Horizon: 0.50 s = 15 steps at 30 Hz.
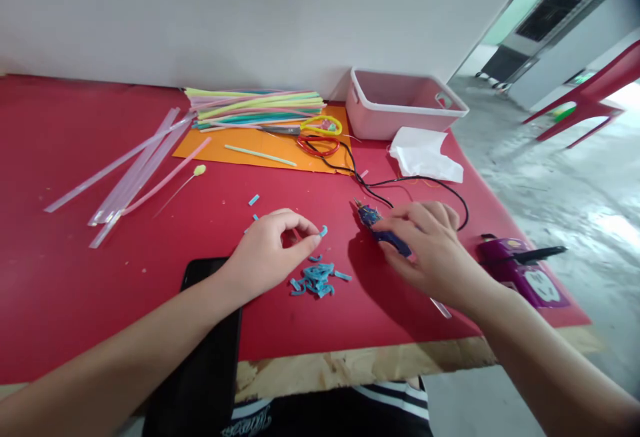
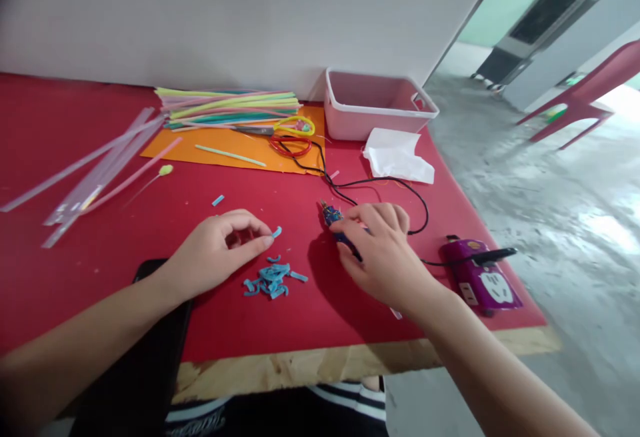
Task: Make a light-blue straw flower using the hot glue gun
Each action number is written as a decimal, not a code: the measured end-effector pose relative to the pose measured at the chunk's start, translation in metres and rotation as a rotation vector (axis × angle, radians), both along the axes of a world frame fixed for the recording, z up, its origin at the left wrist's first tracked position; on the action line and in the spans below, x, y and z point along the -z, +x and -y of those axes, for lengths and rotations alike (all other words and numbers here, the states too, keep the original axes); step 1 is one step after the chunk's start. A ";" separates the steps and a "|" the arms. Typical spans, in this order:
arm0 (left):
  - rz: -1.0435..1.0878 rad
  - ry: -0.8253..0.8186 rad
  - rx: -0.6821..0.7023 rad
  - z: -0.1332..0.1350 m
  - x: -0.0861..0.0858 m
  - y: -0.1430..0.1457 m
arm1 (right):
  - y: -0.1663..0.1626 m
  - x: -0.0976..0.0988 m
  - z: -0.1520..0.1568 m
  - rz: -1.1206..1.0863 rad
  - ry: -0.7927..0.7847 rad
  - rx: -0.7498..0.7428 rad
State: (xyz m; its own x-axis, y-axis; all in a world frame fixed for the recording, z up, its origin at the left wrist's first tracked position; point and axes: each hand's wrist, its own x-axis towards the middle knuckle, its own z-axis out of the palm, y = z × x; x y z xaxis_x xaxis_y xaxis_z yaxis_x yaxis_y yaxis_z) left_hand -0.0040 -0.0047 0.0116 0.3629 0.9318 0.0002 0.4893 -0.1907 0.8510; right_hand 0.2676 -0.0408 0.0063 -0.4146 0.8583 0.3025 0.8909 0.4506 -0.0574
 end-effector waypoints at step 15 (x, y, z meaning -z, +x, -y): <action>-0.075 0.227 0.076 0.008 0.018 -0.010 | -0.029 0.010 -0.008 0.087 -0.121 0.041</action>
